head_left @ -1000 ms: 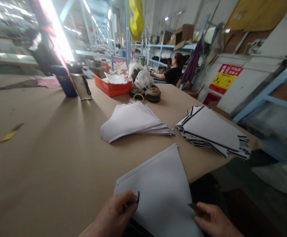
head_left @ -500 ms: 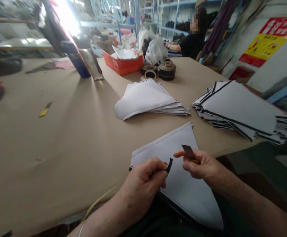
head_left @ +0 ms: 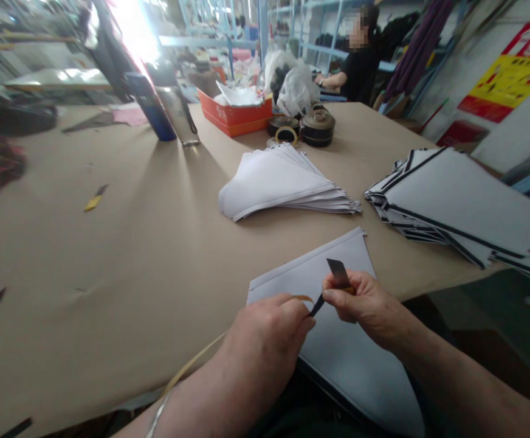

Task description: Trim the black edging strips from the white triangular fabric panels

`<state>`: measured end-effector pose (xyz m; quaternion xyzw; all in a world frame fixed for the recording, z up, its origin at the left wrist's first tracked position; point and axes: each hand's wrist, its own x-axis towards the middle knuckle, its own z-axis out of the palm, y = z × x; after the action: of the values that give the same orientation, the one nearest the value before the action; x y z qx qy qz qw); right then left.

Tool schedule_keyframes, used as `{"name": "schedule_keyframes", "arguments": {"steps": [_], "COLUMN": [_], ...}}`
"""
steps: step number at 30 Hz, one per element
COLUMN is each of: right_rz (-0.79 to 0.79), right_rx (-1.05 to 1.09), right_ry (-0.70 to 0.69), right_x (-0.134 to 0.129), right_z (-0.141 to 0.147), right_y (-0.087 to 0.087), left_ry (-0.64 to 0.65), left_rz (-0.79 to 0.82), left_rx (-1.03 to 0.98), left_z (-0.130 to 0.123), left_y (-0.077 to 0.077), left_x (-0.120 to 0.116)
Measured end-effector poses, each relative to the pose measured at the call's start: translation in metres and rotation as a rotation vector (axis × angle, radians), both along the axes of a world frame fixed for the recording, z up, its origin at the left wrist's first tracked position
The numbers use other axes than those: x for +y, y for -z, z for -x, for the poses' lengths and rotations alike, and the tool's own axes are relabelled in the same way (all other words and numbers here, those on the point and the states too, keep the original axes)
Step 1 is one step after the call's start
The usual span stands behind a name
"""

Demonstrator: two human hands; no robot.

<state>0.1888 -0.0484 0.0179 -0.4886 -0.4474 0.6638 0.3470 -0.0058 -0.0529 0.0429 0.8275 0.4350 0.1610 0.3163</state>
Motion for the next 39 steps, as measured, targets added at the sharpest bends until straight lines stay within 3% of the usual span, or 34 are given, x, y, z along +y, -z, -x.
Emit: {"name": "schedule_keyframes", "arguments": {"steps": [4, 6, 8, 11, 13, 15, 21, 26, 32, 39], "right_rz": [-0.028, -0.048, -0.06, -0.067, -0.088, -0.133, -0.225, -0.182, -0.077, -0.001], "right_rx": [0.029, 0.031, 0.025, 0.005, -0.04, -0.142, -0.547, -0.701, -0.86, -0.953], "right_ry": [0.007, 0.009, 0.007, 0.01, 0.036, 0.093, 0.37, 0.45, 0.423, 0.368], "right_x": [0.0, -0.001, -0.002, -0.002, 0.004, 0.015, 0.078, 0.117, 0.125, 0.13], "right_z": [0.0, 0.001, 0.002, -0.001, -0.009, -0.023, -0.081, -0.108, -0.113, -0.112], "right_y": [0.006, 0.007, 0.006, 0.006, 0.009, 0.015, 0.033, 0.043, 0.053, 0.049], "left_ry": [0.046, 0.014, -0.03, -0.139, -0.225, -0.272, -0.257, -0.31, -0.318, -0.317], "left_rz": [-0.286, -0.252, 0.036, 0.645, 0.798, 0.773, 0.604, 0.634, 0.628, 0.648], "left_rx": [0.113, 0.007, -0.166, -0.319, -0.282, -0.212, -0.116, -0.111, -0.126, -0.132], "left_z": [0.0, -0.004, -0.01, -0.017, -0.019, -0.018, -0.009, -0.008, -0.004, -0.005], "left_y": [-0.004, -0.005, -0.004, 0.002, 0.011, 0.021, 0.046, 0.056, 0.067, 0.068], "left_x": [-0.003, 0.0, 0.005, 0.016, 0.023, 0.03, 0.055, 0.08, 0.093, 0.094]}}
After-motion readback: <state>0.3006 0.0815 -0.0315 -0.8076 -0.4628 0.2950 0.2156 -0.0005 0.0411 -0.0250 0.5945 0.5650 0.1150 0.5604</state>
